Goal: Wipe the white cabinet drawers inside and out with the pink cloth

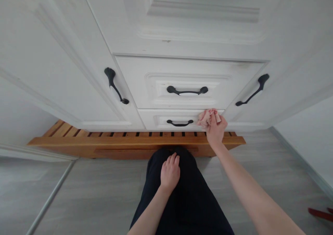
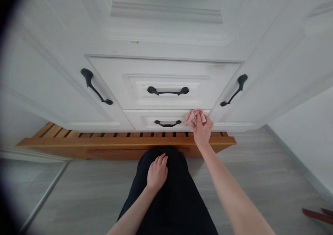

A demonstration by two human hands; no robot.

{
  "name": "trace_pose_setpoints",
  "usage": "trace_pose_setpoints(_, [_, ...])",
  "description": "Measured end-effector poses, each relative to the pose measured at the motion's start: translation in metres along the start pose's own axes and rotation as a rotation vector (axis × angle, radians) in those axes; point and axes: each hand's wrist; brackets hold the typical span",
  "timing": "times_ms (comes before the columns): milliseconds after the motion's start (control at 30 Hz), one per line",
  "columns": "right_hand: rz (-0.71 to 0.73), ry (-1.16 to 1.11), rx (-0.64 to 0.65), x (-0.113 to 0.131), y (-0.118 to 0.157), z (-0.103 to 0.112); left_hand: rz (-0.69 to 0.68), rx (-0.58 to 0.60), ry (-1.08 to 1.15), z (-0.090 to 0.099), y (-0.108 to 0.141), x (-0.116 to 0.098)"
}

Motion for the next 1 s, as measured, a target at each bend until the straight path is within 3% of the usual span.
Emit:
trace_pose_setpoints(100, [-0.125,0.029,-0.031,-0.007,0.01,-0.002,-0.011,-0.007,-0.004,-0.001,-0.001,-0.003])
trace_pose_setpoints(200, [-0.207,0.059,0.036,-0.014,0.029,-0.001,-0.01,-0.02,-0.014,-0.002,-0.001,-0.005])
trace_pose_setpoints(300, [-0.245,0.082,0.151,-0.019,0.06,0.012,-0.002,-0.025,-0.026,-0.002,-0.001,-0.007])
trace_pose_setpoints(400, [-0.264,0.079,0.12,-0.008,0.084,0.031,-0.001,-0.024,-0.028,-0.002,-0.001,-0.006])
trace_pose_setpoints(500, [-0.2,-0.091,0.025,0.031,0.076,0.045,-0.007,-0.02,-0.031,-0.001,-0.001,-0.007])
trace_pose_setpoints(600, [-0.04,-0.305,-0.034,0.086,0.031,0.045,-0.016,-0.018,-0.039,-0.002,-0.001,-0.007])
trace_pose_setpoints(667, [0.025,-0.338,-0.104,0.12,-0.007,0.036,-0.02,-0.022,-0.042,-0.002,-0.002,-0.007])
trace_pose_setpoints(767, [0.119,-0.28,-0.011,0.163,-0.048,0.011,-0.017,-0.036,-0.041,-0.001,-0.002,-0.007])
trace_pose_setpoints(867, [0.243,-0.218,0.161,0.194,-0.052,-0.016,-0.005,-0.049,-0.04,-0.001,-0.002,-0.006])
trace_pose_setpoints(1000, [0.36,-0.234,0.275,0.222,-0.024,-0.039,0.001,-0.047,-0.044,-0.001,-0.003,-0.005])
Point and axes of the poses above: each hand's wrist, its own y-axis away from the middle knuckle, its own z-axis out of the back of the hand, x = y × z, and after that the axes turned 9 degrees about z, right-handed
